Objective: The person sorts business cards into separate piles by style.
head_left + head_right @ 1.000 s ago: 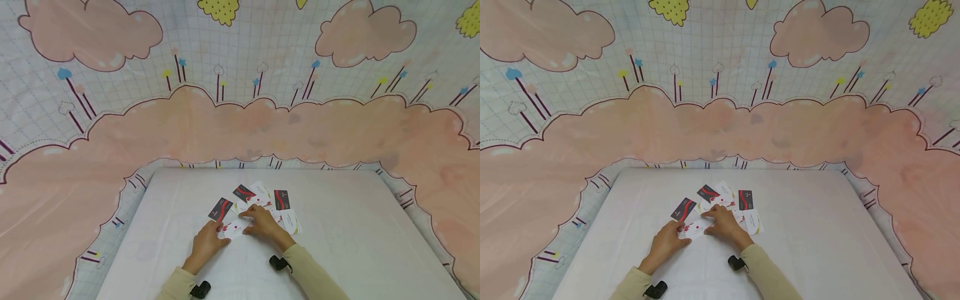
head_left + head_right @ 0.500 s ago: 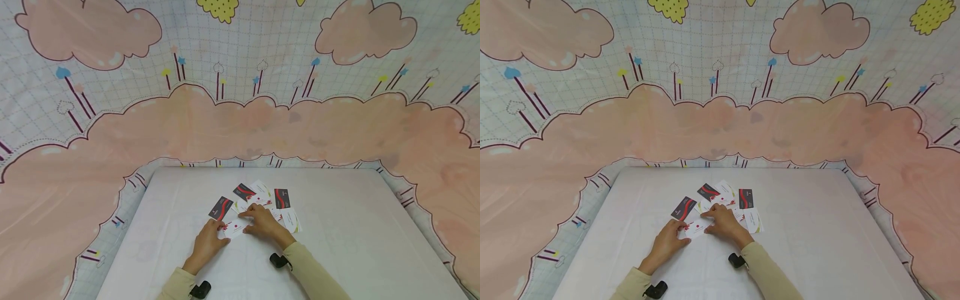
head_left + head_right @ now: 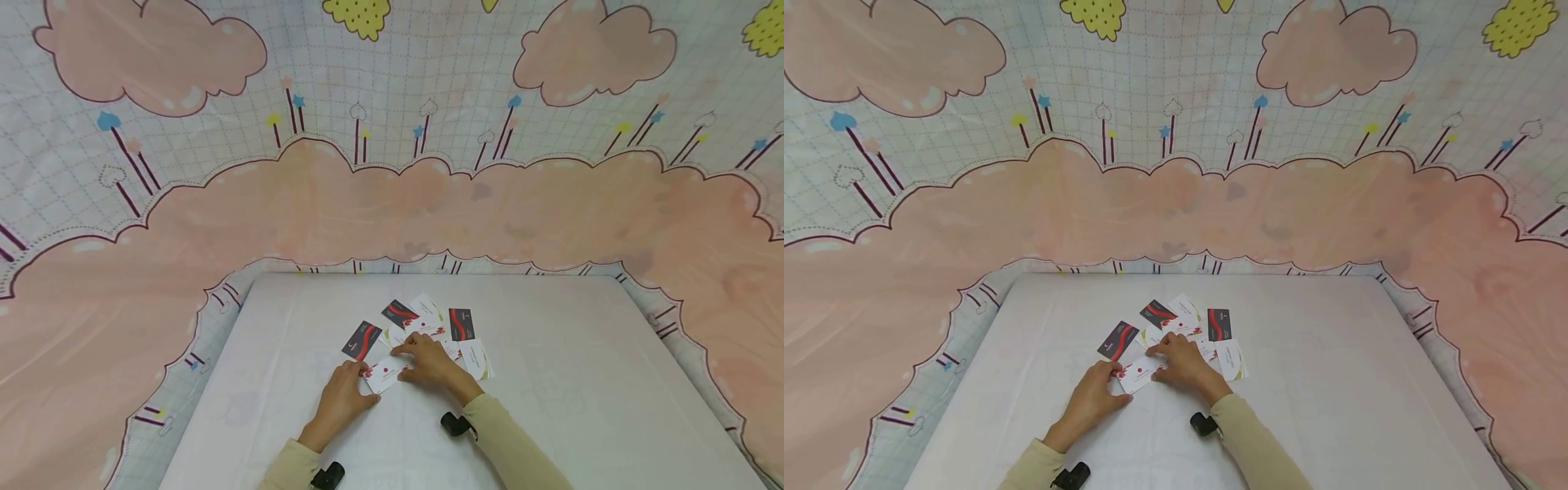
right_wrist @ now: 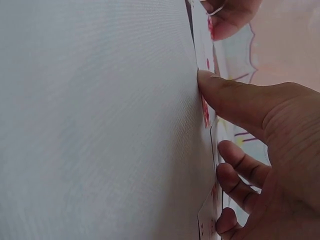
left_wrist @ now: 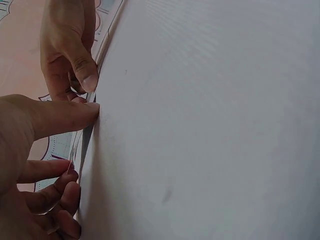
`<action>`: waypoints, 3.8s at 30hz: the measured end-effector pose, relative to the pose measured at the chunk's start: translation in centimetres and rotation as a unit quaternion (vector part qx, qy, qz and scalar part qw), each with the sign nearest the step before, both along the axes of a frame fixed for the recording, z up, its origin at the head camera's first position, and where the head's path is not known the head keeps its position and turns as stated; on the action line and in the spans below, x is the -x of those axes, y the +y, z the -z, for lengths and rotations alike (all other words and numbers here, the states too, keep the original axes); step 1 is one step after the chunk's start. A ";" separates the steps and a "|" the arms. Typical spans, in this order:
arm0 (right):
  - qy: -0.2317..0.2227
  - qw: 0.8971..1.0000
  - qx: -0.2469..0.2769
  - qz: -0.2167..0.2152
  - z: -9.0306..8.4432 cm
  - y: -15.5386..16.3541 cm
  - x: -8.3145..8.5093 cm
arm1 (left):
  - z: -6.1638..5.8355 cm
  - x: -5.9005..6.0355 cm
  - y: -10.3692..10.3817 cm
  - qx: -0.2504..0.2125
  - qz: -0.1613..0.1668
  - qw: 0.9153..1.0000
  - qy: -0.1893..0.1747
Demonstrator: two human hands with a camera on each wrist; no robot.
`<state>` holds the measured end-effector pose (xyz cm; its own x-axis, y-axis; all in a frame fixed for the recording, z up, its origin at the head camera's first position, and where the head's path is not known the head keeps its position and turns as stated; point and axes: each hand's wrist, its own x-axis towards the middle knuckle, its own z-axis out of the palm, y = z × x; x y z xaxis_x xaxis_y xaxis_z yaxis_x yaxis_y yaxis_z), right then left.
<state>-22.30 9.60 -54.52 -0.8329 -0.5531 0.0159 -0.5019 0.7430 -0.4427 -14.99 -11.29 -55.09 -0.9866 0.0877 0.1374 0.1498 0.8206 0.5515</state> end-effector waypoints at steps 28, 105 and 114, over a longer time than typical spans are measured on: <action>0.015 1.000 0.013 -0.018 -0.5 0.5 -0.6 | -1.1 -0.6 -2.5 -0.008 0.071 0.997 0.030; 0.048 0.999 0.003 0.010 0.5 1.1 -5.5 | -0.4 0.3 -4.0 0.094 0.202 0.975 0.004; 0.042 0.999 0.004 0.002 0.6 1.2 -5.5 | -0.6 0.1 -4.0 0.087 0.197 0.977 -0.002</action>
